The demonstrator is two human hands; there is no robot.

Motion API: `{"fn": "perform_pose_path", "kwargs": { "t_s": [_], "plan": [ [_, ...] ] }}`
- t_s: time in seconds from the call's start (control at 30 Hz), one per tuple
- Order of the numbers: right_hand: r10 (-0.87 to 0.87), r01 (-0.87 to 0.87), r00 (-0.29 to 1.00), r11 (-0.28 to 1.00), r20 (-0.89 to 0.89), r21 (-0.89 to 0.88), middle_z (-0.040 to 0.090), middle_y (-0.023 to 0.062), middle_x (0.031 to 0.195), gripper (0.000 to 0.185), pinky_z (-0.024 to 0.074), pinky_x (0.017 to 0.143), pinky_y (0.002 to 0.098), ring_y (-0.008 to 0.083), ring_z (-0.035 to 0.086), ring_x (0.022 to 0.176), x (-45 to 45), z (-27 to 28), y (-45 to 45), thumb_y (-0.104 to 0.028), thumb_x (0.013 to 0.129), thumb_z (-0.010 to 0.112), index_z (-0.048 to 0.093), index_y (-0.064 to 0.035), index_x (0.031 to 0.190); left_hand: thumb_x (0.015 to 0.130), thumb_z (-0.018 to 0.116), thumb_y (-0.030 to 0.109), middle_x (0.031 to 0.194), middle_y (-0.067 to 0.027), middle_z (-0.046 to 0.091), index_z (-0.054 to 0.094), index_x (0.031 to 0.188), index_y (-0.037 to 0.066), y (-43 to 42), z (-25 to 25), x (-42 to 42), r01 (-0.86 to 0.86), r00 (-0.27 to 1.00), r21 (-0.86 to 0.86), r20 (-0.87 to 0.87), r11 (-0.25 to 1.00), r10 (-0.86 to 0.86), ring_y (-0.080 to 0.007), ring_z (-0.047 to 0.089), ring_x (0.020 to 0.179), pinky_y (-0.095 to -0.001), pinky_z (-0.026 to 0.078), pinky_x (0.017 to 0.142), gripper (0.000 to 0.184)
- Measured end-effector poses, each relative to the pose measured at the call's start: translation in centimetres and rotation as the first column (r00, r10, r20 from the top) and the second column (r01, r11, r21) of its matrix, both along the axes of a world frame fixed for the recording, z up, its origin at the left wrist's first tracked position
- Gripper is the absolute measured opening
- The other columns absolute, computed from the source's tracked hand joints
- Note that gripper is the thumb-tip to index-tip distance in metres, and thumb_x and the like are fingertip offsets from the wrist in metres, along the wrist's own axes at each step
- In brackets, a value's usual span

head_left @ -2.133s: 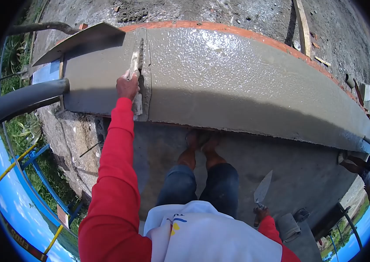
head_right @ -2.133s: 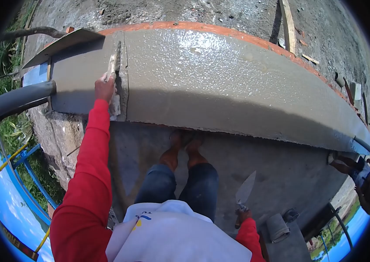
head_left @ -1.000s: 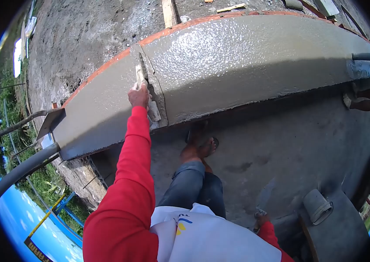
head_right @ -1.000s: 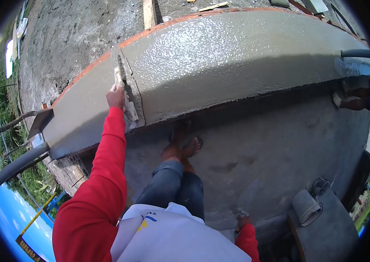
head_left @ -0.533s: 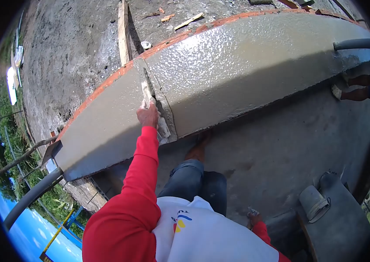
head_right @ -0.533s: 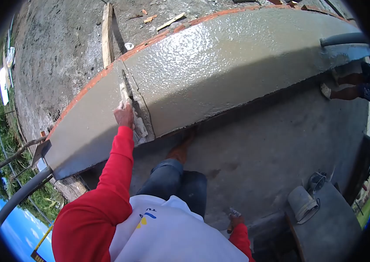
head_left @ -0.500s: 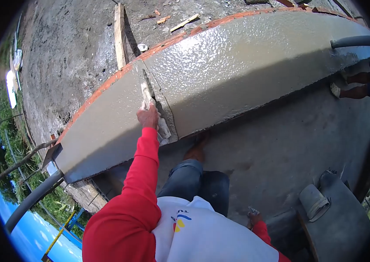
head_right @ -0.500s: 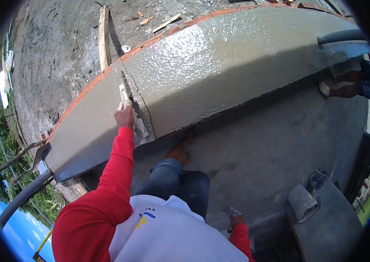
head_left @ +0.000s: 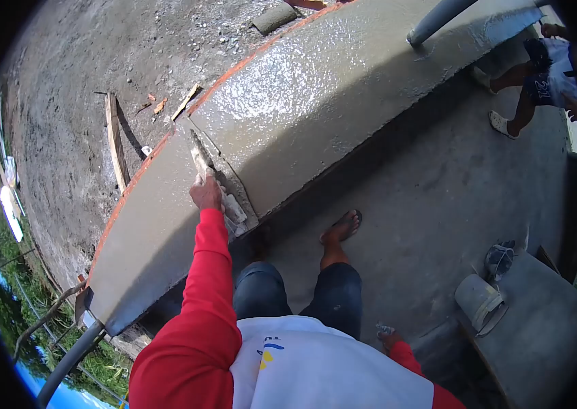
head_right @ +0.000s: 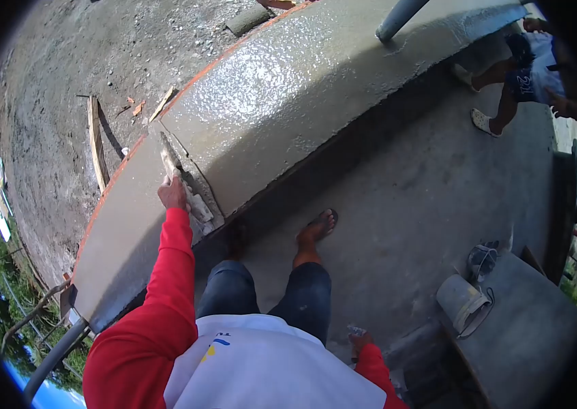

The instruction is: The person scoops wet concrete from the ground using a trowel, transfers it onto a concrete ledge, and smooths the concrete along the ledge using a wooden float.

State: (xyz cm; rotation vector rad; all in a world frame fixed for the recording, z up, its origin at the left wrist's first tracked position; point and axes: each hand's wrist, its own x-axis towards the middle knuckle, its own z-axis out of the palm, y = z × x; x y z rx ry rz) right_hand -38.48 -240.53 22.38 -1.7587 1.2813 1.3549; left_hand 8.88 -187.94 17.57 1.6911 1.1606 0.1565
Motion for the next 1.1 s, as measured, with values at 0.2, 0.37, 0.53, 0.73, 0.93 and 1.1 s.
{"fn": "perform_pose_path", "kwargs": {
  "t_s": [0.2, 0.37, 0.53, 0.73, 0.93, 1.1],
  "plan": [
    [0.008, -0.003, 0.993, 0.999, 0.12, -0.047, 0.063, 0.0066, 0.082, 0.041, 0.0475, 0.064, 0.0328, 0.0162, 0.06, 0.072, 8.4, 2.7, -10.7, -0.028, 0.075, 0.067, 0.06, -0.0025, 0.106, 0.084, 0.058, 0.025, 0.057, -0.0081, 0.055, 0.06, 0.093, -0.004, -11.9, -0.2, 7.8, 0.048, 0.998, -0.018, 0.033, 0.999, -0.047, -0.0171, 0.053, 0.044, -0.0328, 0.042, 0.042, 0.031],
    [-0.169, 0.182, 0.967, 0.982, 0.193, -0.056, 0.064, 0.0052, 0.084, 0.042, 0.0467, 0.065, 0.0329, 0.0157, 0.059, 0.073, 14.1, 3.8, -16.3, -0.027, 0.076, 0.066, 0.06, -0.0025, 0.109, 0.085, 0.058, 0.026, 0.057, -0.0082, 0.054, 0.059, 0.094, -0.005, -21.4, -0.2, 15.7, 0.003, 0.998, -0.058, 0.061, 0.998, 0.0, -0.0182, 0.054, 0.045, -0.0337, 0.042, 0.041, 0.033],
    [-0.108, 0.124, 0.976, 0.99, 0.188, -0.073, 0.063, 0.0062, 0.082, 0.041, 0.046, 0.064, 0.0323, 0.0151, 0.057, 0.071, 17.3, 2.9, -21.4, -0.027, 0.076, 0.065, 0.06, 0.0003, 0.106, 0.082, 0.06, 0.025, 0.061, -0.0144, 0.06, 0.057, 0.095, -0.012, -28.1, -2.0, 22.8, -0.073, 0.997, 0.043, 0.011, 0.996, 0.072, -0.0223, 0.059, 0.05, -0.0356, 0.046, 0.046, 0.039],
    [-0.123, 0.133, 0.983, 0.989, 0.136, -0.064, 0.064, 0.0088, 0.081, 0.04, 0.0457, 0.062, 0.0331, 0.0164, 0.059, 0.071, 22.2, 2.2, -25.8, -0.027, 0.076, 0.065, 0.06, 0.0042, 0.1, 0.083, 0.055, 0.022, 0.061, -0.0132, 0.06, 0.059, 0.102, -0.008, -34.9, -1.4, 29.9, -0.007, 0.999, 0.05, -0.039, 0.999, 0.009, -0.0217, 0.058, 0.049, -0.036, 0.046, 0.046, 0.036],
    [-0.259, 0.268, 0.951, 0.963, 0.166, -0.031, 0.064, 0.0102, 0.081, 0.038, 0.0455, 0.058, 0.0346, 0.0179, 0.06, 0.069, 24.4, 1.9, -30.6, -0.027, 0.075, 0.066, 0.062, 0.0052, 0.093, 0.081, 0.06, 0.027, 0.058, -0.0161, 0.06, 0.06, 0.086, -0.01, -40.1, -0.5, 34.8, 0.087, 0.995, 0.053, -0.057, 0.995, -0.084, -0.0242, 0.06, 0.048, -0.0367, 0.047, 0.047, 0.037],
    [-0.069, 0.074, 0.995, 0.994, 0.066, -0.077, 0.064, 0.01, 0.078, 0.036, 0.0458, 0.058, 0.0349, 0.0182, 0.06, 0.067, 27.9, 1.7, -36.6, -0.027, 0.072, 0.068, 0.062, 0.0053, 0.089, 0.081, 0.061, 0.028, 0.06, -0.0142, 0.061, 0.058, 0.076, -0.005, -43.9, -0.2, 37.6, 0.044, 0.994, 0.079, -0.099, 0.996, -0.036, -0.0232, 0.06, 0.05, -0.0364, 0.047, 0.048, 0.034]
  ]
}}
